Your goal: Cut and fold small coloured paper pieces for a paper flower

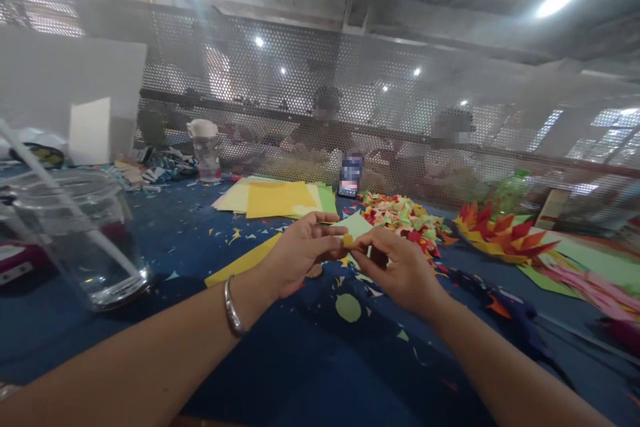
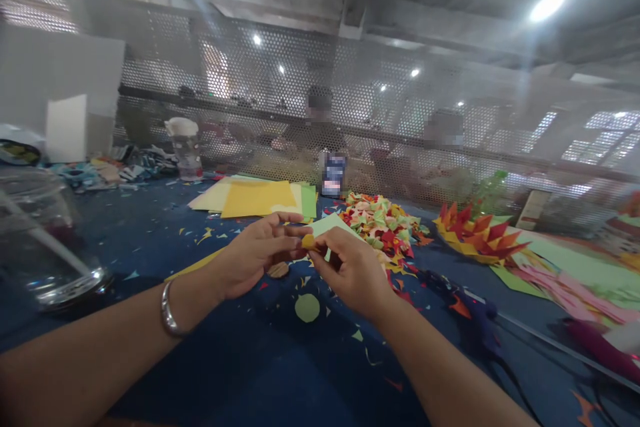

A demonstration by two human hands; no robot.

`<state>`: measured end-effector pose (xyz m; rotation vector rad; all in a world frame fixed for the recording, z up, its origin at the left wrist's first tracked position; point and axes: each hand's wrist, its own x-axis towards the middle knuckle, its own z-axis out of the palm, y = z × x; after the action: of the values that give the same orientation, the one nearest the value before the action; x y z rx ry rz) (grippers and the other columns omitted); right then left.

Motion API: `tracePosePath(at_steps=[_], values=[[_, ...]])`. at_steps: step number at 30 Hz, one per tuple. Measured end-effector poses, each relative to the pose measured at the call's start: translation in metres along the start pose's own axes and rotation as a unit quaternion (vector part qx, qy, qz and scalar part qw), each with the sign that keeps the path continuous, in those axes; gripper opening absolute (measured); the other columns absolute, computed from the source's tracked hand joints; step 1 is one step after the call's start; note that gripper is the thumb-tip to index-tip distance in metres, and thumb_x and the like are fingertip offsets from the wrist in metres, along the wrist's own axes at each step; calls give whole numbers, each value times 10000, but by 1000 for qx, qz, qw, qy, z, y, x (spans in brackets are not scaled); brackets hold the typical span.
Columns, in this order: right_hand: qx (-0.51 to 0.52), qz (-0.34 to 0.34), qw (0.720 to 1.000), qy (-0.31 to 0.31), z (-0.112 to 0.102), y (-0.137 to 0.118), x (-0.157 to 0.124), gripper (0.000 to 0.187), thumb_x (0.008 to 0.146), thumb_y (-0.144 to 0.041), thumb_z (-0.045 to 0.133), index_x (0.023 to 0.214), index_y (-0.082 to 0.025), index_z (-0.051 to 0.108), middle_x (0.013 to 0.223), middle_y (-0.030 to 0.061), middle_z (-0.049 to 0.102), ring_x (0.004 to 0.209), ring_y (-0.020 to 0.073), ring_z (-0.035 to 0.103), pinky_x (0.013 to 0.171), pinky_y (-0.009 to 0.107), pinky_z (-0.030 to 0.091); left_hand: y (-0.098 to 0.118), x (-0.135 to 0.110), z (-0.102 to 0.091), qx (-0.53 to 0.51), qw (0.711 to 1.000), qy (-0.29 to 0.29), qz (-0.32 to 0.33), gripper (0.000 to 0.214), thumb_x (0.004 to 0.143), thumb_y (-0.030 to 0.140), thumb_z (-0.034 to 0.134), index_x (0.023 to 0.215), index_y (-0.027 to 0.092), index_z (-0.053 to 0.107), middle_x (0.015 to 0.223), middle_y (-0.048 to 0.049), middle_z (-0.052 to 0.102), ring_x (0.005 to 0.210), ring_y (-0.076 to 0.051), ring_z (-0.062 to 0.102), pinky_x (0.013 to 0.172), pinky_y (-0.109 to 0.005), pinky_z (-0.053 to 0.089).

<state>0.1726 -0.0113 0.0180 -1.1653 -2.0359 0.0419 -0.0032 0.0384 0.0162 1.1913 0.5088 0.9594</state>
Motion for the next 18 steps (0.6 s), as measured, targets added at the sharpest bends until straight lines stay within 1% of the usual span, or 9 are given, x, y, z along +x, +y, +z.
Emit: tracePosePath(at_steps=[3,5,8,11,14,18], values=[[-11,-5,1000,-11,-1,-2,0,66,853,-215,552,842,-176,605,752,4,535,584,103,487,568,234,394,1,0,1,-46,997,29,-61,540,667,177,739,1128,164,458,944,-67,655,746,-141,639,673,-245,466],[-11,-2,1000,-18,-1,-3,0,70,857,-221,552,843,-179,607,762,5,544,581,101,489,568,236,392,-1,0,0,-39,996,38,-72,540,665,186,744,1125,162,461,902,-67,669,717,-143,646,612,-225,446],[1,10,1000,-24,-1,-3,0,76,855,-233,562,843,-185,620,750,2,570,586,105,500,563,238,392,-2,0,-2,8,997,50,-62,486,656,215,752,1071,169,503,824,-50,674,644,-142,639,539,-223,417],[27,34,999,-21,0,-2,0,96,854,-263,570,854,-190,632,746,8,592,611,119,519,556,241,396,-3,-1,-1,71,996,45,-31,427,667,266,744,1025,177,529,744,-22,661,588,-138,624,498,-231,390],[64,76,995,-18,2,0,1,130,853,-311,573,841,-191,620,732,4,585,572,112,510,516,238,391,-2,-3,1,105,994,37,3,394,686,283,717,1018,178,531,754,-26,668,631,-150,636,523,-246,405],[90,111,989,-24,2,1,3,178,846,-357,579,786,-190,584,667,-20,534,503,92,475,475,231,376,-1,-4,2,121,992,28,6,375,699,282,686,1028,180,537,799,-42,675,683,-164,645,534,-251,401]])
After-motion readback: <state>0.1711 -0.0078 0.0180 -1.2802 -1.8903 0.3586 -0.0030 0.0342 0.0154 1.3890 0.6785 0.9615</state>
